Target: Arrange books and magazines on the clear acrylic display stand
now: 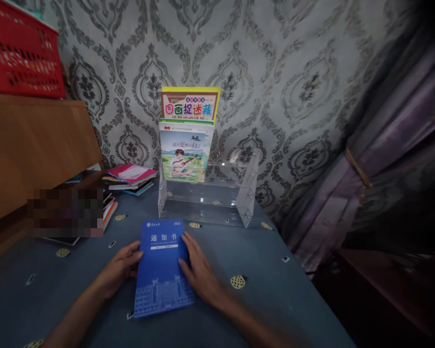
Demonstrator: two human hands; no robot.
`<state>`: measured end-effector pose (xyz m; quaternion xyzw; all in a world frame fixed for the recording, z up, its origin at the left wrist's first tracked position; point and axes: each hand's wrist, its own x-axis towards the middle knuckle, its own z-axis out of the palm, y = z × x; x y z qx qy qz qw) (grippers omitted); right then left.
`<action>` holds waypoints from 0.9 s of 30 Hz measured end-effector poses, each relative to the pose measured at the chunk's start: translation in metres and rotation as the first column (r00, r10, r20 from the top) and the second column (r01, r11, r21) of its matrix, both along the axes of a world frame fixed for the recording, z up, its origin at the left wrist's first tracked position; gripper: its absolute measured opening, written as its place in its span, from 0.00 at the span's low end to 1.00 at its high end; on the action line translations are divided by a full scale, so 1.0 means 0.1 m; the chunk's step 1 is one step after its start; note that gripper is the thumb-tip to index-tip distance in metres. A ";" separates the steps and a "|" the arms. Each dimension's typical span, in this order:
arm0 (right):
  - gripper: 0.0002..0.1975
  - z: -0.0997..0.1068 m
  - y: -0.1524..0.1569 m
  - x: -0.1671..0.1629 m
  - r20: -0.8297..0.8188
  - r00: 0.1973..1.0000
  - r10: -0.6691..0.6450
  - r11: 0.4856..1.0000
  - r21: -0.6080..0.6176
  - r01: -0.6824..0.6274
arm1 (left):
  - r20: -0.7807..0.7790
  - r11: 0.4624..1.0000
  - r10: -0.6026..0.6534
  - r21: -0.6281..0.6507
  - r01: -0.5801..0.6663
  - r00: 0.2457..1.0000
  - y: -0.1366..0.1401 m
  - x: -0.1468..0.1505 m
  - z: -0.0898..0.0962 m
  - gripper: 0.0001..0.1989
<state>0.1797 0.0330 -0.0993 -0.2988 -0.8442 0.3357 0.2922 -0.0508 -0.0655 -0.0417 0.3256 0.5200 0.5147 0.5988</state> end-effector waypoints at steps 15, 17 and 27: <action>0.23 0.27 0.65 -0.41 -0.530 0.848 -0.001 0.698 -0.607 -0.379 | -0.066 0.994 0.084 0.080 -0.079 0.994 0.50 -0.40 0.27 0.22; 0.19 0.33 0.80 -0.49 -0.531 0.847 0.018 0.783 -0.520 -0.342 | -0.082 0.982 0.133 0.145 -0.120 0.988 0.66 -0.42 0.33 0.23; 0.11 0.47 1.30 -0.50 -0.439 0.896 -0.069 0.997 -0.013 0.070 | -0.117 0.837 0.320 0.500 -0.222 0.940 1.35 -0.29 0.37 0.25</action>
